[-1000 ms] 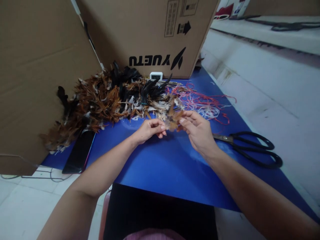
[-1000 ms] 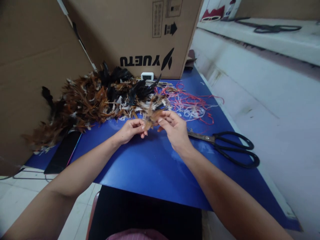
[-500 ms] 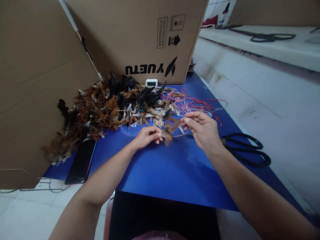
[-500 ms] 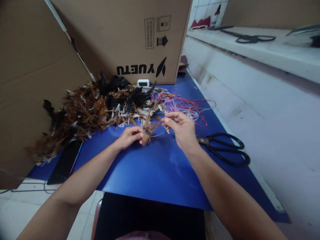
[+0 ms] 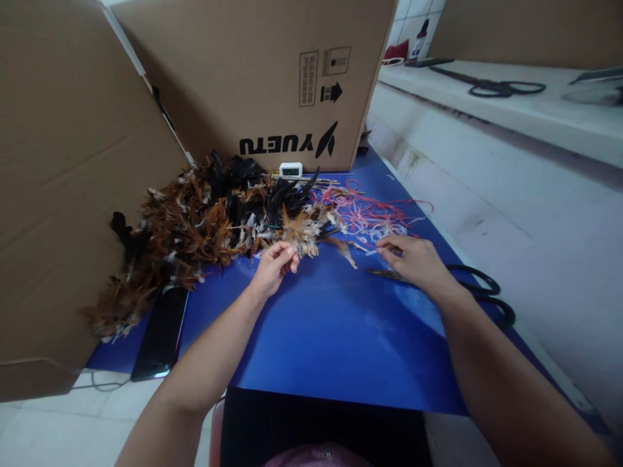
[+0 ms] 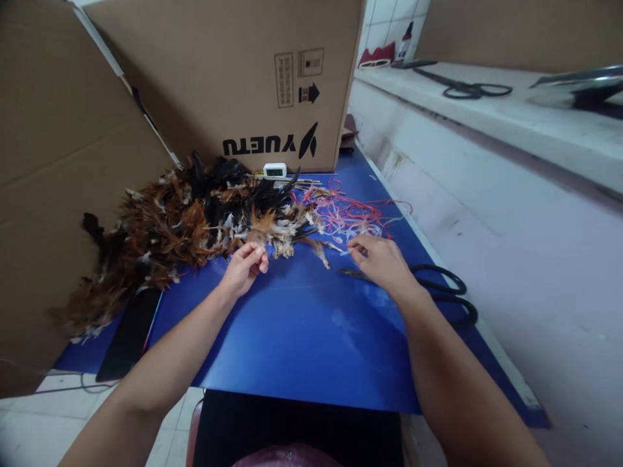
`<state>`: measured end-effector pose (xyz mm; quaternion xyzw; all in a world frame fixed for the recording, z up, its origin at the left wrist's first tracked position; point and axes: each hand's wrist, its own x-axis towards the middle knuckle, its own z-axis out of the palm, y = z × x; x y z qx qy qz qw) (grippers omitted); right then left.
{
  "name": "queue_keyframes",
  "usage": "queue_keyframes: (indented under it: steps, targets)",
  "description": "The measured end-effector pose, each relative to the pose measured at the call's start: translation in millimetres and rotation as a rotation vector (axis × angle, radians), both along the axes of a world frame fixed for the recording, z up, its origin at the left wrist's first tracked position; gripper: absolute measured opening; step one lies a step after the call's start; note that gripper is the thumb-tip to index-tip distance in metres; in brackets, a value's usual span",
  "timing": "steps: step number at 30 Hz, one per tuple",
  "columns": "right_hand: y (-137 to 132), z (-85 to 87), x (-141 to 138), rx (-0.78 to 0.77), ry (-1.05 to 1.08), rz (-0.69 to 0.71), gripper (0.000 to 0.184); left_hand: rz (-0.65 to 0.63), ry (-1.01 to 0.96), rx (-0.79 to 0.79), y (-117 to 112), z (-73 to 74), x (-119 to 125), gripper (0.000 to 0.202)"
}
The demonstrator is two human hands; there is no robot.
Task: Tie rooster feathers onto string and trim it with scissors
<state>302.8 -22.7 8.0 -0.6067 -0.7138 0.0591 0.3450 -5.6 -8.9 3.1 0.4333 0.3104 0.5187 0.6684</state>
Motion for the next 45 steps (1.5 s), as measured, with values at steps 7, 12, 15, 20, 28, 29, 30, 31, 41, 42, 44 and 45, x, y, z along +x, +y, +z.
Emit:
queue_keyframes:
  steps: [7, 12, 15, 20, 28, 29, 30, 31, 41, 42, 44, 45]
  targets:
    - [7, -12.6, -2, 0.071, -0.208, 0.105, 0.019, 0.047, -0.033, -0.043, 10, -1.4, -1, 0.039]
    - [10, -19.7, -14, 0.037, -0.412, 0.101, 0.026, 0.042, -0.062, -0.062, 16, -3.5, 1, 0.036]
    - [10, -17.4, -22, 0.001, -0.547, 0.034, 0.027, 0.036, -0.055, -0.065, 16, -4.6, 1, 0.035]
    - [14, -10.5, -33, -0.026, -0.707, -0.014, 0.03, 0.034, -0.025, -0.058, 16, -5.8, 0, 0.036]
    - [17, -19.2, -18, 0.063, -0.106, -0.112, 0.018, 0.04, -0.014, -0.069, 15, -5.5, -1, 0.037]
    - [17, -19.4, -15, 0.053, 0.038, -0.125, 0.015, 0.042, -0.011, -0.068, 15, -5.6, -1, 0.037]
    - [16, -18.6, -13, 0.037, 0.184, -0.135, 0.014, 0.043, -0.006, -0.066, 15, -6.0, -1, 0.037]
    - [15, -16.8, -12, 0.019, 0.331, -0.14, 0.015, 0.044, 0.003, -0.064, 15, -6.6, 0, 0.038]
    - [-7, 22.6, -40, -0.141, 1.254, -0.126, 0.052, 0.069, 0.104, 0.003, 15, -13.5, 6, 0.042]
    - [-10, 25.4, -45, -0.135, 1.277, -0.112, 0.051, 0.073, 0.109, 0.014, 14, -13.7, 7, 0.042]
    - [-19, 31.0, -58, -0.122, 1.288, -0.074, 0.045, 0.087, 0.12, 0.042, 13, -14.1, 8, 0.04]
    - [-24, 33.9, -66, -0.12, 1.283, -0.046, 0.042, 0.098, 0.129, 0.058, 12, -14.2, 9, 0.039]
